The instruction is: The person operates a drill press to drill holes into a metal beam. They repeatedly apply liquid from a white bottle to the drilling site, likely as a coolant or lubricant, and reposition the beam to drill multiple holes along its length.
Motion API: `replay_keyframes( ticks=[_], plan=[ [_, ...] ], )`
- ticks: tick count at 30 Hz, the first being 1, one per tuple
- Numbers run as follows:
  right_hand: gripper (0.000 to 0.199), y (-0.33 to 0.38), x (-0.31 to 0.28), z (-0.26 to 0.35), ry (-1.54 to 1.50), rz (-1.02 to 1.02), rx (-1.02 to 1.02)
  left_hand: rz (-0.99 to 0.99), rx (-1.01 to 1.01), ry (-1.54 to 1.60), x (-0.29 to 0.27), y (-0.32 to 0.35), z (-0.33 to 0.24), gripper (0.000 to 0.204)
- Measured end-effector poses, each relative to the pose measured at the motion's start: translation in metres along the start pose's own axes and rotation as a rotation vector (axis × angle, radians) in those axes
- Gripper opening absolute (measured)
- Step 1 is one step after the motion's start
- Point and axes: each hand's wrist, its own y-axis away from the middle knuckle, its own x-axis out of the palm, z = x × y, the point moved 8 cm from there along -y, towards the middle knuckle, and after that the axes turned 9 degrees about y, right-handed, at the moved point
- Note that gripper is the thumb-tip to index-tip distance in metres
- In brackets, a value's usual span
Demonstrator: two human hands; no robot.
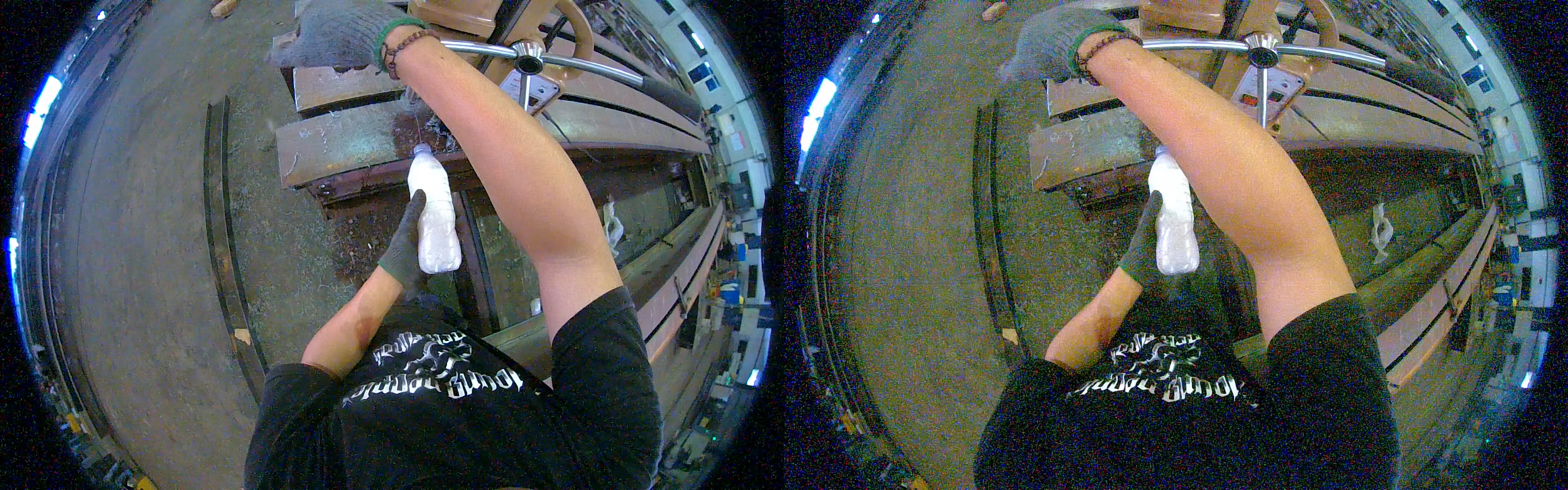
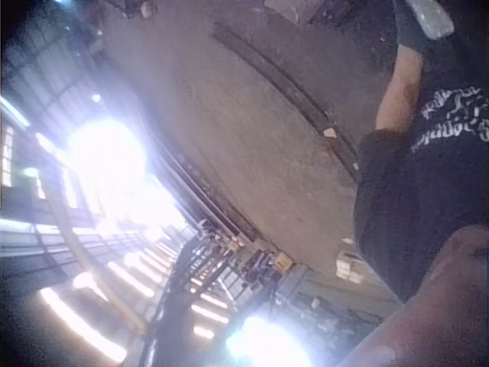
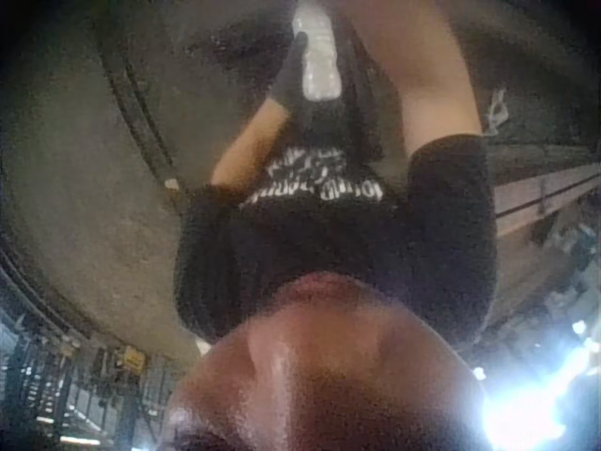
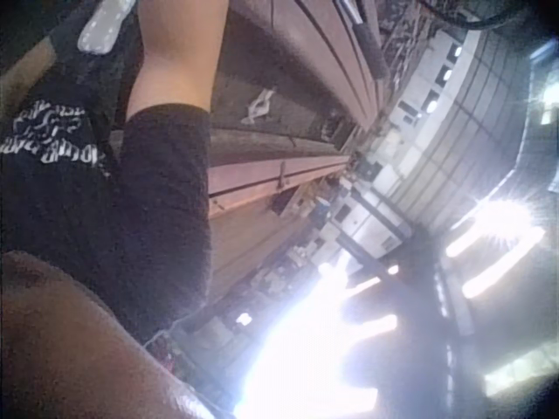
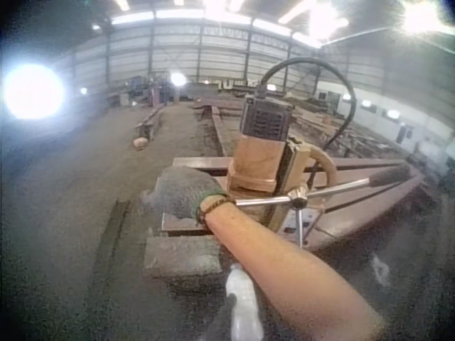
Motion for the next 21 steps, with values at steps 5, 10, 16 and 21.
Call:
replay_keyframes(
  ticks=[5, 10, 16, 21],
  plan=[
    [0.054, -0.002, 0.002, 0.006, 0.127, -0.026, -0.044, 0.004, -0.023, 0.015, -0.002, -0.001, 0.0, 0.061],
    [0.051, 0.0, 0.001, 0.004, 0.034, -0.027, -0.019, -0.047, 0.013, 0.012, -0.005, -0.002, -0.001, 0.064],
    [0.054, -0.005, 0.011, 0.011, 0.28, -0.06, -0.102, -0.058, 0.038, -0.057, -0.009, -0.003, -0.003, 0.069],
    [0.056, 0.0, 0.003, 0.0, -0.08, 0.008, 0.049, 0.004, 0.044, -0.018, -0.008, -0.008, -0.004, 0.067]
  ],
)
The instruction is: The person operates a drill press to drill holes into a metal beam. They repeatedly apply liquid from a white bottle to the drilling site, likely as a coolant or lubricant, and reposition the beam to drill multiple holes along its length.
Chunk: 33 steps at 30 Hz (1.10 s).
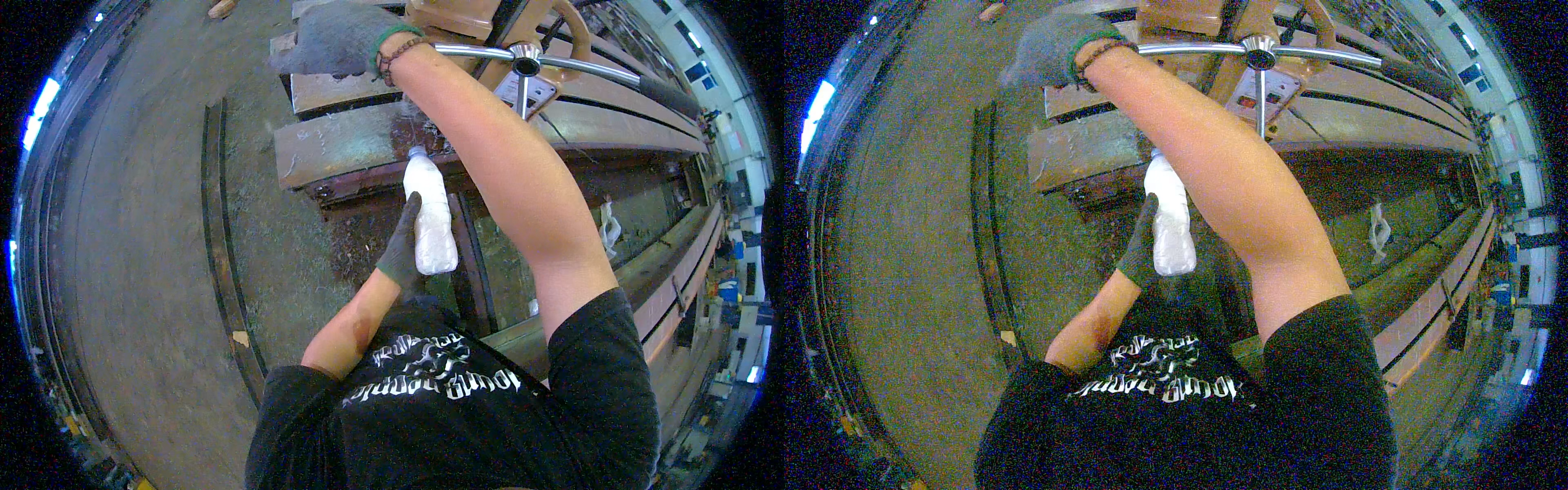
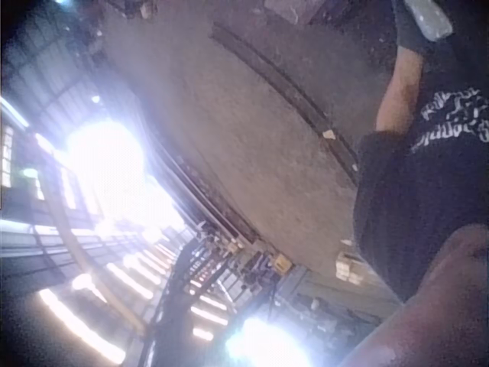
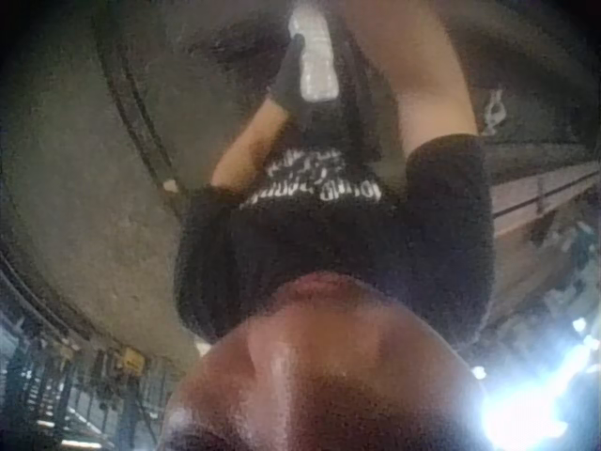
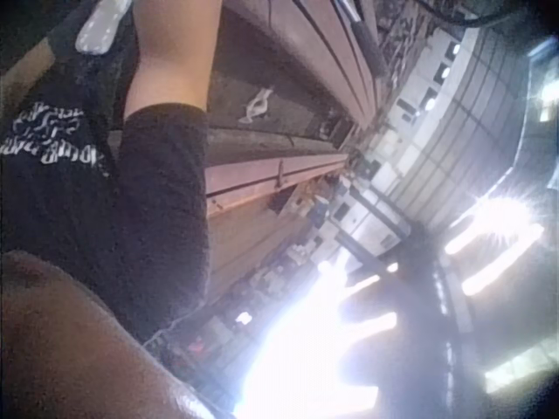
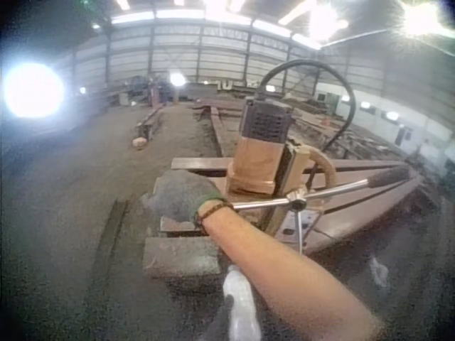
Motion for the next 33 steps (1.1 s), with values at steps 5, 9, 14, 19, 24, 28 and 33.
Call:
replay_keyframes(
  ticks=[5, 9, 14, 19, 24, 28, 33],
  plan=[
    [0.057, 0.005, -0.002, -0.002, -0.028, 0.034, 0.025, 0.04, -0.066, 0.057, 0.011, 0.011, 0.003, 0.056],
    [0.061, -0.027, 0.035, -0.023, -0.001, 0.0, 0.115, 0.027, -0.056, 0.035, 0.014, 0.01, 0.003, 0.055],
    [0.062, -0.036, 0.045, -0.03, -0.083, -0.055, 0.102, -0.016, -0.101, 0.045, 0.005, 0.01, 0.007, 0.055],
    [0.058, -0.015, 0.024, -0.019, -0.084, -0.047, 0.04, 0.011, -0.033, -0.017, 0.012, 0.013, 0.002, 0.056],
    [0.05, -0.002, 0.009, -0.009, 0.028, -0.064, -0.018, -0.096, 0.016, -0.104, 0.008, 0.015, 0.0, 0.074],
    [0.032, -0.007, 0.022, 0.01, 0.541, -0.192, -0.346, -0.092, 0.049, -0.07, -0.02, -0.003, -0.01, 0.075],
    [0.022, -0.01, 0.026, 0.008, 0.573, -0.142, -0.311, 0.0, 0.127, -0.078, -0.013, 0.011, -0.031, 0.066]
  ],
)
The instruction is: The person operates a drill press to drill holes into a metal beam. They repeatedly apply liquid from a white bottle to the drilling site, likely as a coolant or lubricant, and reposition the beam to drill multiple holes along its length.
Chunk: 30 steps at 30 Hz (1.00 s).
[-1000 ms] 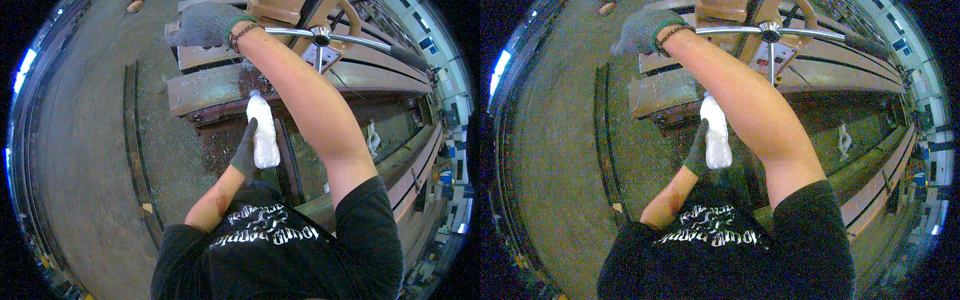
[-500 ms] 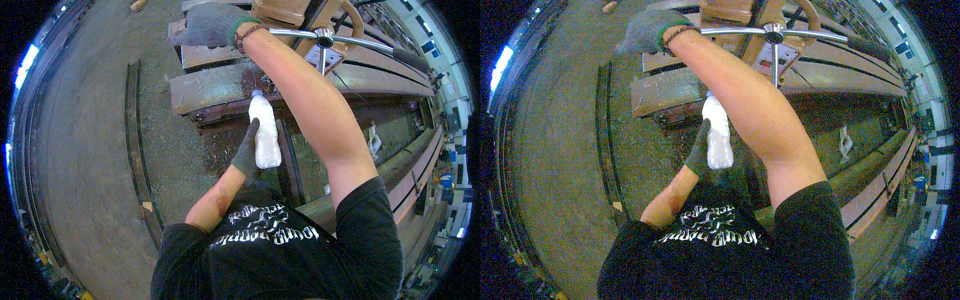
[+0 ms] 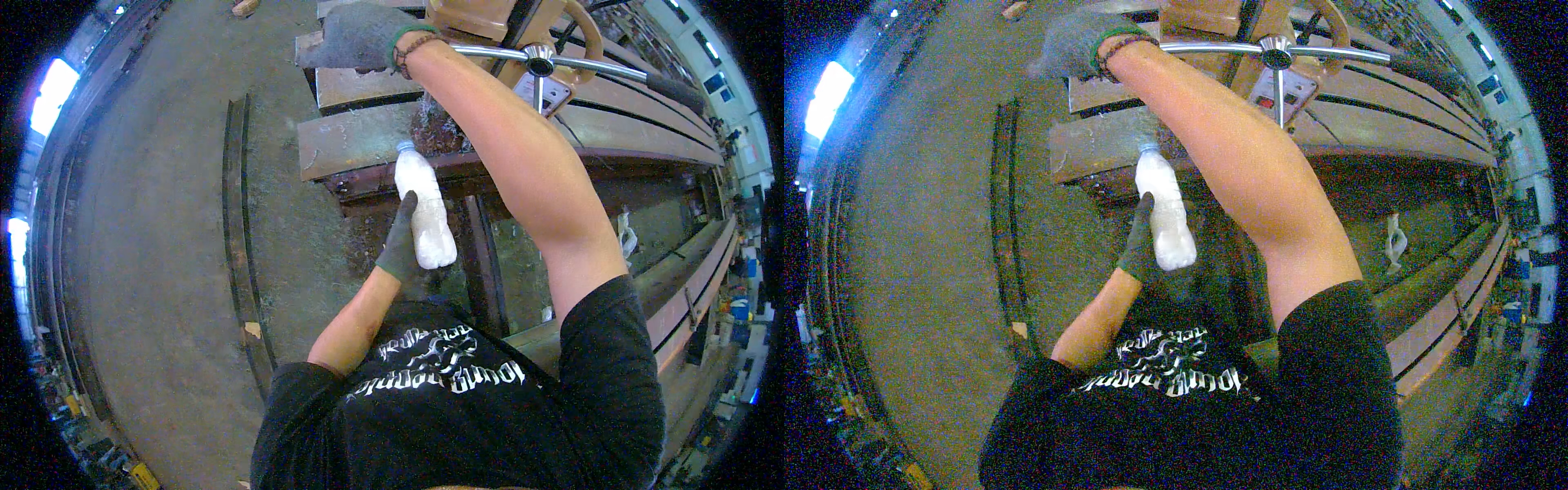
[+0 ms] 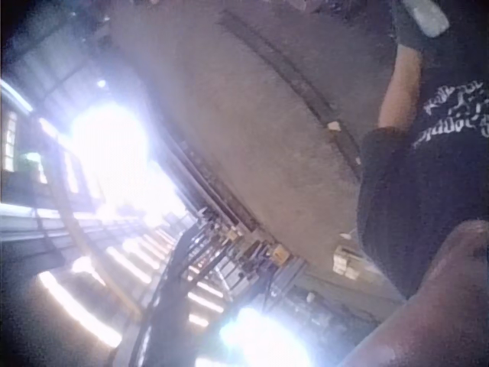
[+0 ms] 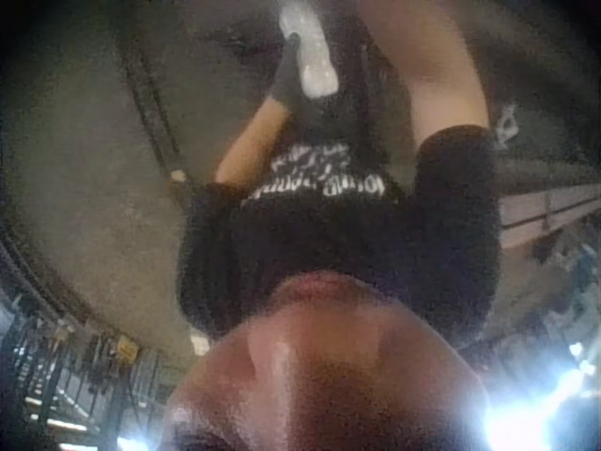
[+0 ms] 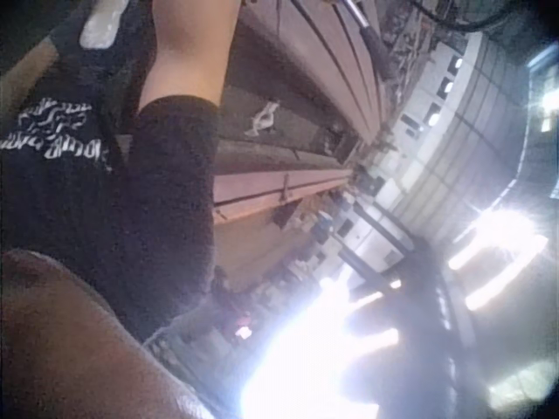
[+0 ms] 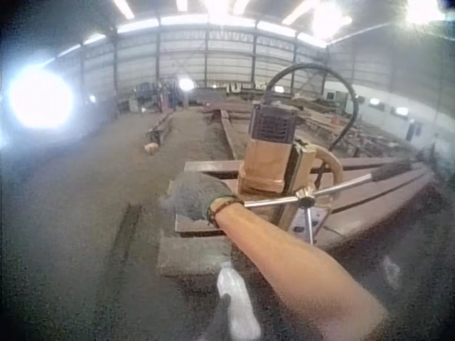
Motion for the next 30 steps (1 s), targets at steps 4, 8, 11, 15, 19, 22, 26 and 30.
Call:
replay_keyframes(
  ticks=[4, 8, 11, 15, 19, 22, 26, 30],
  plan=[
    [0.058, -0.017, 0.054, -0.031, -0.596, 0.12, 0.474, -0.062, 0.14, -0.059, 0.013, 0.019, -0.021, 0.064],
    [0.055, -0.025, 0.068, -0.036, -0.515, -0.082, 0.392, -0.069, 0.23, -0.083, 0.014, 0.021, -0.037, 0.062],
    [0.053, -0.028, 0.061, -0.03, -0.493, 0.045, 0.385, -0.084, 0.269, -0.074, 0.014, 0.032, -0.052, 0.063],
    [0.052, -0.019, 0.06, -0.034, -0.539, 0.071, 0.444, -0.114, 0.34, -0.142, 0.01, 0.034, -0.066, 0.065],
    [0.052, -0.024, 0.069, -0.035, -0.599, 0.177, 0.46, -0.125, 0.344, -0.188, 0.021, 0.045, -0.064, 0.063],
    [0.052, -0.021, 0.062, -0.036, -0.511, -0.001, 0.454, -0.072, 0.296, -0.179, 0.02, 0.043, -0.056, 0.061],
    [0.055, -0.019, 0.062, -0.028, -0.523, 0.12, 0.454, -0.04, 0.137, -0.147, 0.017, 0.039, -0.034, 0.055],
    [0.06, -0.009, 0.048, -0.023, -0.558, 0.17, 0.451, -0.053, 0.031, -0.201, 0.019, 0.031, -0.008, 0.053]
  ],
)
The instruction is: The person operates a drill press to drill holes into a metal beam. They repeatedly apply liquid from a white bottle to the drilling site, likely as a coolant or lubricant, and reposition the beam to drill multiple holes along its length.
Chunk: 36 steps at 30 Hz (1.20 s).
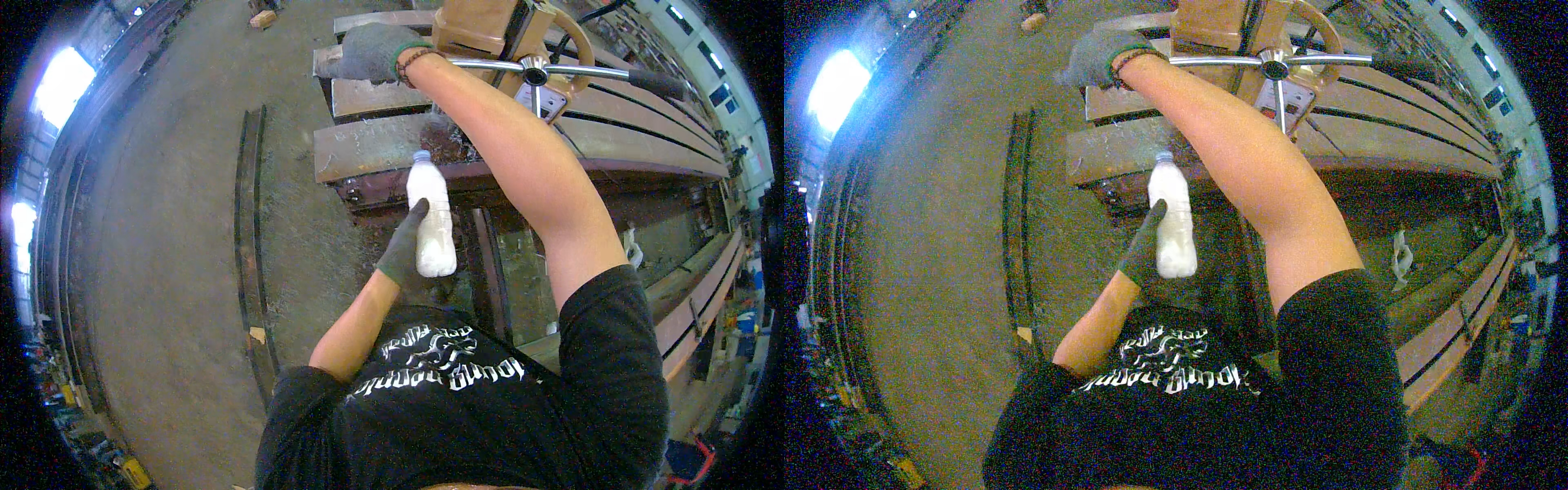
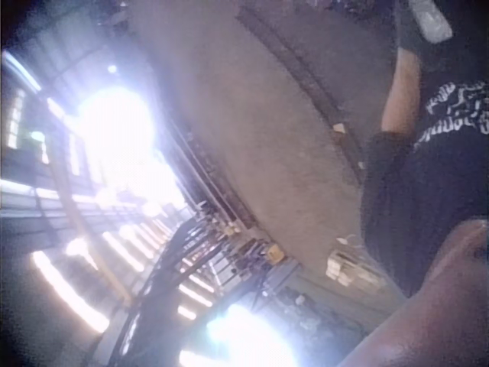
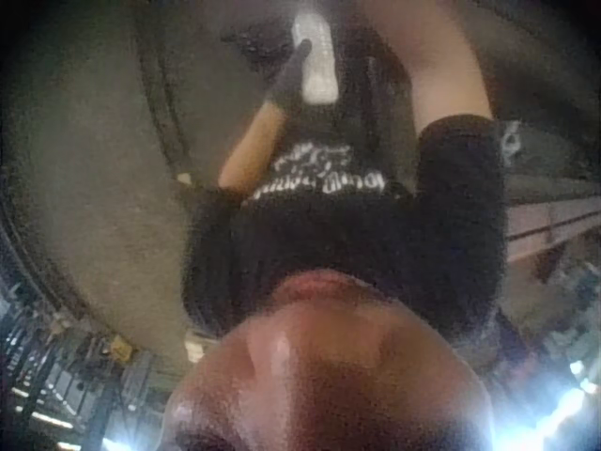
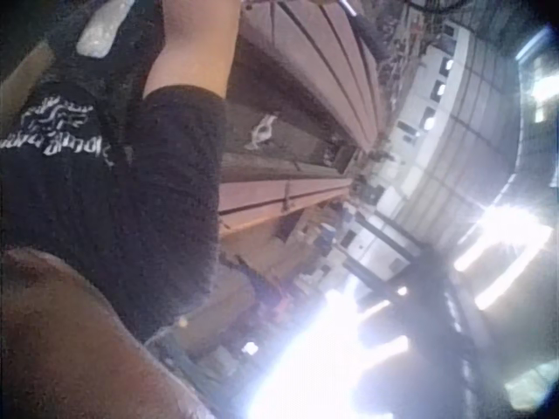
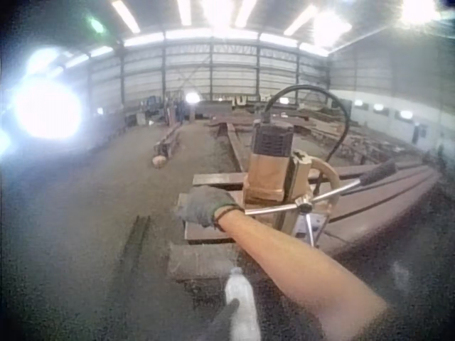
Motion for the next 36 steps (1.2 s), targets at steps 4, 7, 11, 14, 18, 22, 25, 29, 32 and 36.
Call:
replay_keyframes(
  ticks=[4, 7, 11, 14, 18, 22, 25, 29, 32, 36],
  plan=[
    [0.063, 0.004, -0.004, 0.002, 0.043, -0.008, 0.002, -0.007, -0.116, -0.059, 0.008, 0.001, 0.017, 0.056],
    [0.063, 0.007, -0.001, 0.003, 0.001, 0.047, 0.027, 0.026, -0.119, -0.009, 0.008, -0.009, 0.029, 0.057],
    [0.062, -0.005, 0.007, 0.002, 0.087, -0.032, -0.049, 0.046, -0.19, 0.057, -0.005, -0.023, 0.041, 0.062],
    [0.061, -0.013, 0.015, 0.002, 0.074, -0.071, -0.078, 0.061, -0.19, 0.088, -0.013, -0.031, 0.042, 0.06],
    [0.058, -0.003, 0.06, 0.003, 0.065, 0.013, -0.063, 0.098, -0.272, 0.172, -0.008, -0.028, 0.044, 0.055],
    [0.048, 0.053, 0.09, 0.008, 0.061, -0.115, 0.04, 0.004, -0.041, -0.04, -0.011, -0.017, 0.028, 0.044],
    [0.044, 0.074, 0.037, -0.038, -0.021, -0.246, 0.069, 0.032, -0.049, -0.106, -0.019, -0.02, 0.016, 0.044],
    [0.038, 0.165, -0.081, -0.147, -0.394, -0.612, 0.253, 0.049, 0.326, -0.299, -0.031, -0.017, -0.049, 0.046],
    [0.034, 0.282, -0.145, -0.221, -0.764, -1.034, 0.45, -0.169, 0.571, -0.464, -0.055, -0.03, -0.118, 0.056],
    [0.029, 0.414, -0.091, -0.273, -0.693, -1.298, 0.741, -0.206, 0.993, -0.614, -0.015, 0.0, -0.213, 0.069]
  ],
)
